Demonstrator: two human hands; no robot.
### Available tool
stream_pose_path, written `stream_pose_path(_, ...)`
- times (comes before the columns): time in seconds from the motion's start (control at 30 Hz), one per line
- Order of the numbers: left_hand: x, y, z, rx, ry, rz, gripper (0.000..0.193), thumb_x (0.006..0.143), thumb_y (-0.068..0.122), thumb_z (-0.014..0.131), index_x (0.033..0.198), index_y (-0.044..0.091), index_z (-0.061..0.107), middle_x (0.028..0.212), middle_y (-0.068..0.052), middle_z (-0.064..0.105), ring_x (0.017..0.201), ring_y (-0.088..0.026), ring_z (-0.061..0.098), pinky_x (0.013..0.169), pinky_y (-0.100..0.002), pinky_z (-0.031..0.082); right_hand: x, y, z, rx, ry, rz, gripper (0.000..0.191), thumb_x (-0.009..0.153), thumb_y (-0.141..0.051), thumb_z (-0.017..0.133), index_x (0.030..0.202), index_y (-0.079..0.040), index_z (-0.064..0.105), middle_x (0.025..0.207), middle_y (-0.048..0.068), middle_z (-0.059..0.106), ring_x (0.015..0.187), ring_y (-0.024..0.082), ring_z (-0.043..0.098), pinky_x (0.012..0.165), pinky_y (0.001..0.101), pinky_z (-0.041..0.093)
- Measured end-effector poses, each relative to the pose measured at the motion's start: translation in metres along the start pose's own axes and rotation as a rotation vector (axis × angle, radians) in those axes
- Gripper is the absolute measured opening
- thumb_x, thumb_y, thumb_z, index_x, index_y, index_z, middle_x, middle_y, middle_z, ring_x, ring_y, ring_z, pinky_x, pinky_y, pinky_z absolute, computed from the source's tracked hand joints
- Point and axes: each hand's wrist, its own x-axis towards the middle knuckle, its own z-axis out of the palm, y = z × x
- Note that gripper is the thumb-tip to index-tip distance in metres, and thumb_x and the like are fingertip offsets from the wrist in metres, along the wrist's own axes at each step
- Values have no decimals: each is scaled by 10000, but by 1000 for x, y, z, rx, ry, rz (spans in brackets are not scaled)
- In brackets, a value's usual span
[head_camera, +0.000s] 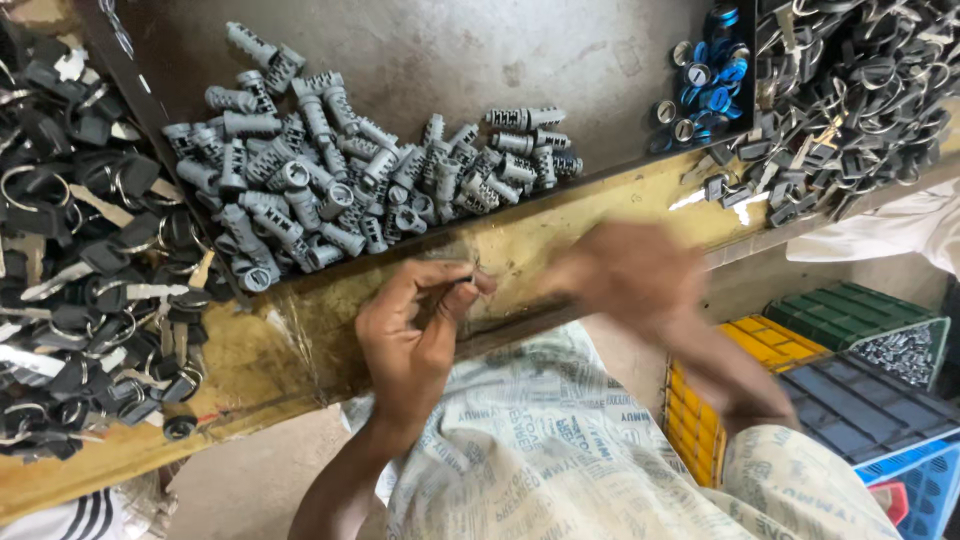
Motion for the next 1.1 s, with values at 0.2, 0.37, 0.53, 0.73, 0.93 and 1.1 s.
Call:
stream_pose_path(0.2,-9,-12,-3,170,83,198,40,1047,21,649,1074,-8,656,1063,-143,722,964,-190,741,816,-287,645,18,85,-81,-449,550,-3,51,1044,-23,811,1040,27,800,875,165,705,738,260,656,637,388,481)
stream_pose_path(0.37,-12,-9,1,139,144,255,96,1024,-20,634,1117,-16,655,1069,-173,697,934,-175,728,760,-267,625,47,72,-91,-564,416,-137,53,931,-35,755,982,-26,746,948,114,695,887,266,667,782,388,546)
stream_pose_path(0.53,-13,-12,0,307,162,301,102,975,-20,716,1071,-10,683,953,-137,747,814,-139,695,657,-220,549,76,31,-71,-586,518,-230,203,769,25,737,971,27,724,965,176,699,896,354,673,737,418,569)
stream_pose_path(0.73,-15,-16,-2,154,166,244,88,975,-19,715,1057,-32,687,931,-134,747,780,-138,710,638,-212,557,61,29,-67,-266,508,-78,235,978,127,687,1202,56,702,1082,176,693,937,328,693,776,401,568)
stream_pose_path(0.93,-9,-12,-1,77,122,270,90,1005,-22,700,1090,-34,672,974,-154,736,855,-167,734,725,-258,625,81,28,-64,-473,476,-199,215,831,25,725,1045,44,707,949,191,673,836,338,691,697,389,578)
stream_pose_path(1.1,-2,2,-3,179,37,342,113,971,-42,724,1078,-23,695,936,-117,765,810,-155,735,637,-222,576,56,0,-63,-134,325,-270,82,988,93,658,1007,29,707,902,154,680,660,184,612,497,290,490)
